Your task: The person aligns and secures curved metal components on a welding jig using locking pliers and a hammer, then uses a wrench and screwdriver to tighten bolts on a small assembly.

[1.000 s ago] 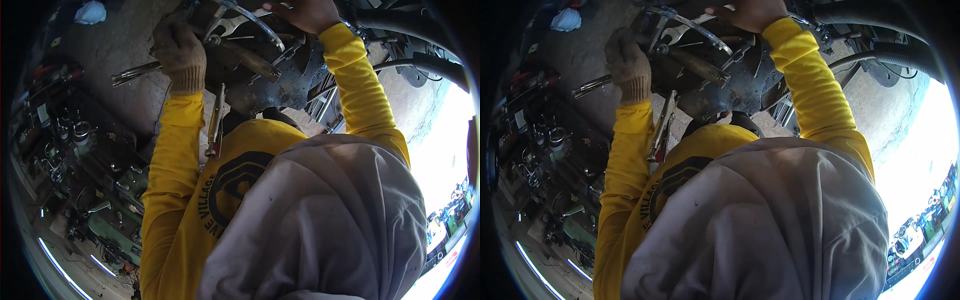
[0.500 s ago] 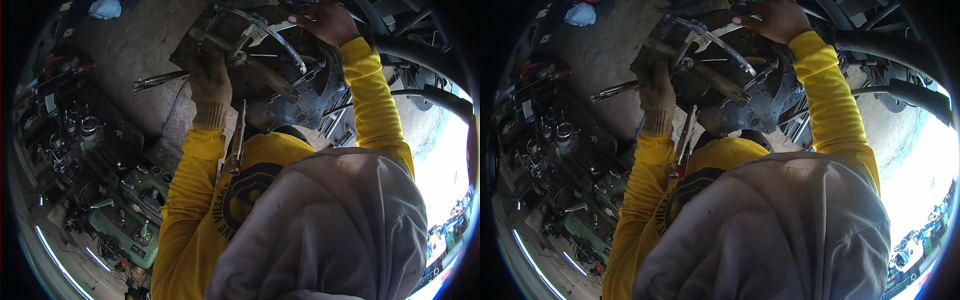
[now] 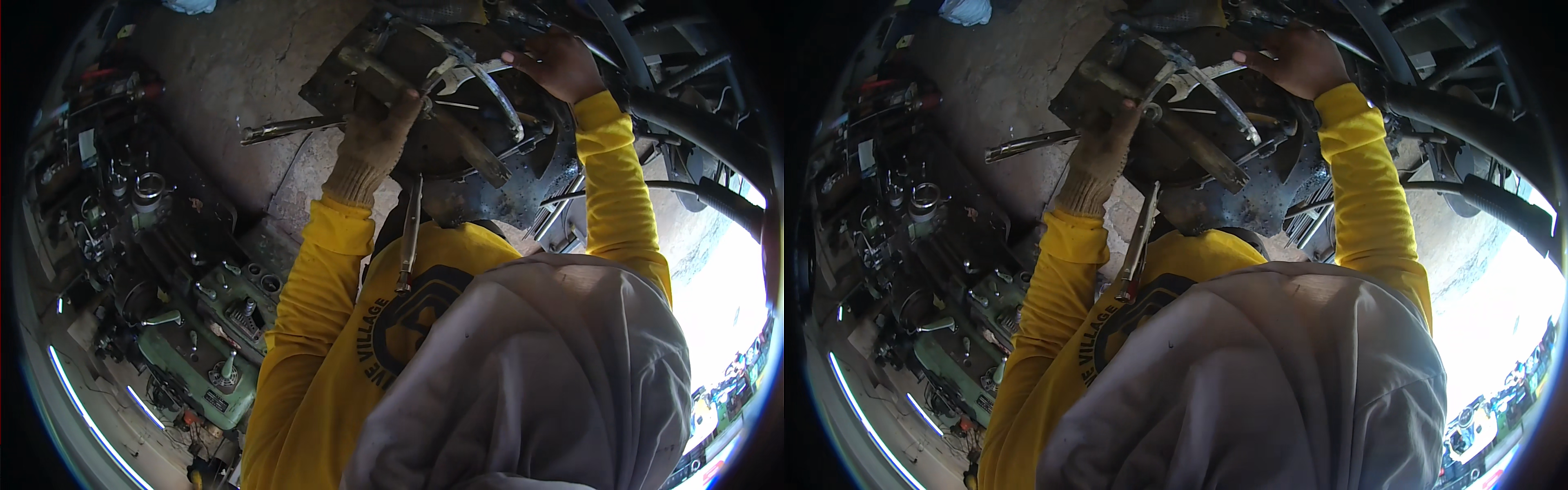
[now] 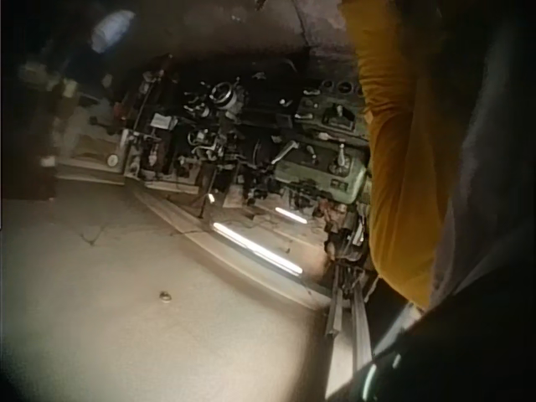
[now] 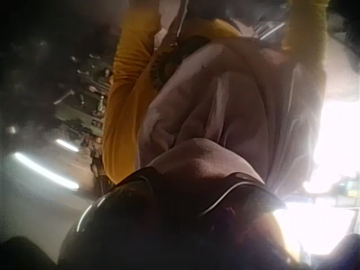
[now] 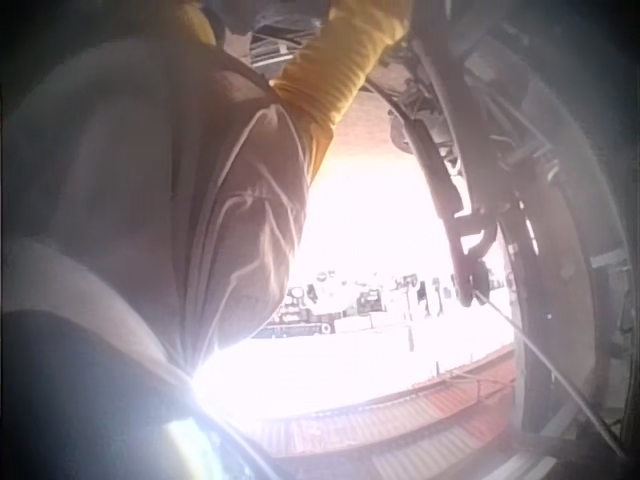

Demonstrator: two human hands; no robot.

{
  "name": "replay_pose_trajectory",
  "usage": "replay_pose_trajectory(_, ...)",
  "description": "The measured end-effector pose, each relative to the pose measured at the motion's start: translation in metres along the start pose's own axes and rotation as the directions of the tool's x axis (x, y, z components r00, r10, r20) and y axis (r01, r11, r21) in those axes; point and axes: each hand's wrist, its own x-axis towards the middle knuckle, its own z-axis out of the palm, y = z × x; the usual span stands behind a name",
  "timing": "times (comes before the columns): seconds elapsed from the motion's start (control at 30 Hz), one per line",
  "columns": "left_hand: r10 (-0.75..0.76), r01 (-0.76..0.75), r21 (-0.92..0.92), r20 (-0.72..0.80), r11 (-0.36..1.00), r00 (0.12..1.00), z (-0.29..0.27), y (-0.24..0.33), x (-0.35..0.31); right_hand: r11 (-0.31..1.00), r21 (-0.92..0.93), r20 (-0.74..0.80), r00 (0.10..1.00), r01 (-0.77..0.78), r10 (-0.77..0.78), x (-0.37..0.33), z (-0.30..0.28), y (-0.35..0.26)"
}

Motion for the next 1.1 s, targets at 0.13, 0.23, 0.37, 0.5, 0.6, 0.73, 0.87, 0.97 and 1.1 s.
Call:
replay_pose_trajectory(0.13, 0.074, -0.078, -0.242, -0.027, 0.967, 0.997, 0.009, -0.003, 0.003, 1.0, 0.027, 0.054, 0.998, 0.012, -0.013, 0.006, -0.002, 0.0)
replay_pose_trajectory(0.23, 0.345, -0.296, 0.274, -0.149, 0.915, 0.927, 0.009, 0.003, -0.005, 0.997, 0.043, 0.066, 0.996, 0.063, -0.065, 0.013, -0.007, 0.002)
replay_pose_trajectory(0.37, 0.451, -0.351, 0.513, -0.082, 0.783, 0.889, 0.008, -0.002, -0.012, 0.997, 0.032, 0.088, 0.993, 0.076, -0.078, 0.026, -0.016, -0.002)
replay_pose_trajectory(0.5, 0.068, -0.041, 0.215, -0.121, 0.976, 0.99, 0.009, 0.011, -0.016, 0.993, 0.011, 0.147, 0.982, 0.12, -0.121, 0.034, -0.016, 0.006)
replay_pose_trajectory(0.6, 0.231, -0.184, 0.284, -0.139, 0.941, 0.963, 0.016, 0.0, -0.018, 0.968, -0.027, 0.052, 0.968, 0.249, -0.247, 0.042, -0.007, 0.016)
replay_pose_trajectory(0.73, 0.456, -0.373, 0.466, -0.076, 0.803, 0.887, 0.011, -0.015, -0.011, 0.878, 0.152, -0.006, 0.889, 0.454, -0.459, 0.058, -0.035, -0.003)
replay_pose_trajectory(0.87, 0.092, -0.074, 0.153, -0.112, 0.985, 0.989, 0.009, 0.005, -0.019, 0.925, 0.12, 0.143, 0.916, 0.361, -0.376, 0.069, -0.03, 0.002)
replay_pose_trajectory(0.97, 0.193, -0.152, 0.246, -0.151, 0.957, 0.97, 0.014, -0.014, -0.02, 0.909, 0.02, 0.178, 0.893, 0.416, -0.413, 0.076, -0.026, 0.003)
replay_pose_trajectory(1.1, 0.269, -0.198, 0.343, -0.173, 0.918, 0.947, 0.014, -0.003, -0.017, 0.881, 0.115, 0.113, 0.875, 0.459, -0.47, 0.082, -0.019, 0.0)
